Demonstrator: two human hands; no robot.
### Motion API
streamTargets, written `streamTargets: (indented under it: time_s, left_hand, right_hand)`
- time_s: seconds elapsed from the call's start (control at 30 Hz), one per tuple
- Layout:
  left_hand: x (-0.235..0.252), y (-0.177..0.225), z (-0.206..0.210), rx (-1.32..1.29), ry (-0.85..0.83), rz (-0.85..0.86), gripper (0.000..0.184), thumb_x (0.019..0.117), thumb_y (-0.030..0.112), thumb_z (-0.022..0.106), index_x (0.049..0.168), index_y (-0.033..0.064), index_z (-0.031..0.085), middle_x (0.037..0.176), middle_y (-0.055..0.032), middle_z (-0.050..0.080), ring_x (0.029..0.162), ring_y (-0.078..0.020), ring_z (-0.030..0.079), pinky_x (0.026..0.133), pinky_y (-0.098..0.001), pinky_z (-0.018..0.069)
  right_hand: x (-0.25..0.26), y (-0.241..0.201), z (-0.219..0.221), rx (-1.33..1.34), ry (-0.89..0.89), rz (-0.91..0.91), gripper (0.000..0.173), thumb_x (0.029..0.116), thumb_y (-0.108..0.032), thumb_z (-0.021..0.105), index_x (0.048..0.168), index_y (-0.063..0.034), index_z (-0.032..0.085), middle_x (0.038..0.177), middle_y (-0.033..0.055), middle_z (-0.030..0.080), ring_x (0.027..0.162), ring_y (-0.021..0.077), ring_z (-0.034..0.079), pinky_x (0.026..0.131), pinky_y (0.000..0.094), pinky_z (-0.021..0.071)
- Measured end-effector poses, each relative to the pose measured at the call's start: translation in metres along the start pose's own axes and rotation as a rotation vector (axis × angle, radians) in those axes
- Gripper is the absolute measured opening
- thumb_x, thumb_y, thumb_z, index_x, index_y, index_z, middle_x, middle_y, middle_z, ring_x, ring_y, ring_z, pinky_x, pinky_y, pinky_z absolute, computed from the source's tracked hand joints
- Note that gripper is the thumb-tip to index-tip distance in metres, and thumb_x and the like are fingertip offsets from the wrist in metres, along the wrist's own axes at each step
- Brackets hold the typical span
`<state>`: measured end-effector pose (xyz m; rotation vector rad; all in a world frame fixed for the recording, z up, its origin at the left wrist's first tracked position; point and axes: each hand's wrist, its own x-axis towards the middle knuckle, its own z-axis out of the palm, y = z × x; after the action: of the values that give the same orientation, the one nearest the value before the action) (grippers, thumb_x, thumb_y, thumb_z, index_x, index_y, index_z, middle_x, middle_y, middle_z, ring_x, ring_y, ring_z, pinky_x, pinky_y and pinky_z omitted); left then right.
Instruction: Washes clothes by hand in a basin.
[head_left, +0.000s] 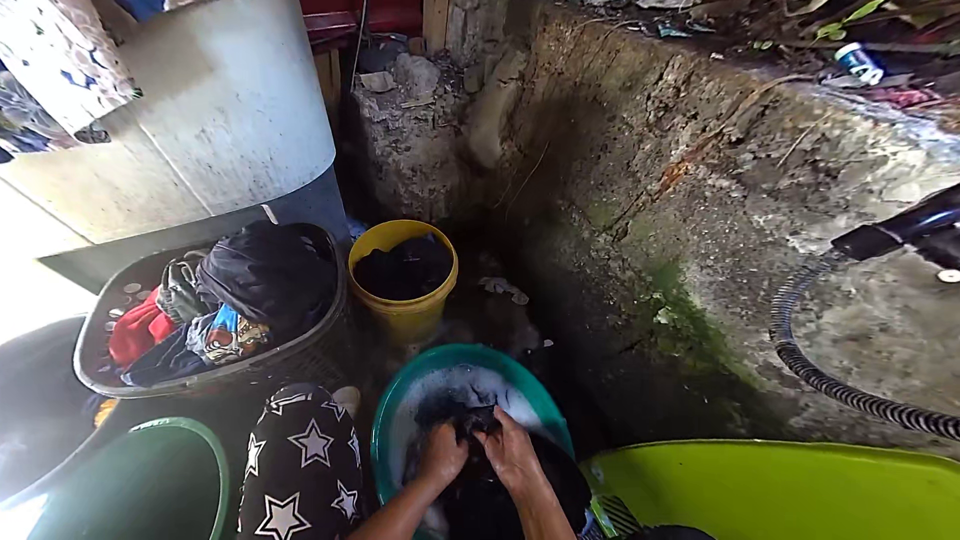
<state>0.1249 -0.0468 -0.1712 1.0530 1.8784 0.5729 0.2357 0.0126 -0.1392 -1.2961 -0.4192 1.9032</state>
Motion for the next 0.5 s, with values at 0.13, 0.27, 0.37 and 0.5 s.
streamTargets:
  time_s: [0.13,0.27,0.37,0.5]
  left_hand:
    - [0.033,-0.023,-0.031,-0.597,0.066,0.177,0.016,0.099,0.011,0.063,0.086,0.0013,0.064,0.082,-0.0046,0.06,0.081,-0.0132,0.058,0.08,-0.0337,0.0493]
    - [0.035,0.019,-0.055,-0.601,-0.058,0.365,0.028,0.1049,0.016,0.054,0.08,0.0058,0.061,0.074,0.0042,0.052,0.071,-0.0047,0.051,0.073,-0.0266,0.0461]
    - [0.025,0.067,-0.07,-0.593,-0.107,0.404,0.029,0.1047,0.012,0.053,0.077,0.0061,0.06,0.071,0.0044,0.053,0.068,-0.0043,0.052,0.069,-0.0246,0.0461]
    - [0.005,0.104,-0.096,-0.8,-0.252,0.318,0.025,0.1023,0.005,0.057,0.078,0.0076,0.058,0.07,0.0016,0.061,0.065,-0.0073,0.061,0.067,-0.0255,0.054]
  right_hand:
    - [0.016,-0.02,-0.016,-0.001,0.054,-0.179,0.03,0.1115,-0.014,0.035,0.136,0.0017,0.041,0.112,0.013,0.058,0.094,0.0168,0.064,0.082,0.0337,0.0572]
    - [0.017,-0.015,-0.02,-0.442,-0.035,-0.348,0.046,0.1025,-0.002,0.051,0.146,0.0065,0.041,0.142,0.0243,0.051,0.12,0.0286,0.06,0.095,0.0435,0.0551]
    - [0.001,-0.013,-0.007,-0.723,-0.135,-0.735,0.045,0.0969,-0.008,0.058,0.137,0.0106,0.05,0.13,0.0248,0.06,0.112,0.022,0.066,0.09,0.0335,0.0581]
    - [-0.014,-0.024,0.004,-0.635,-0.22,-0.855,0.024,0.0954,-0.006,0.058,0.114,0.0097,0.061,0.101,0.011,0.07,0.089,0.0099,0.071,0.079,0.027,0.0613]
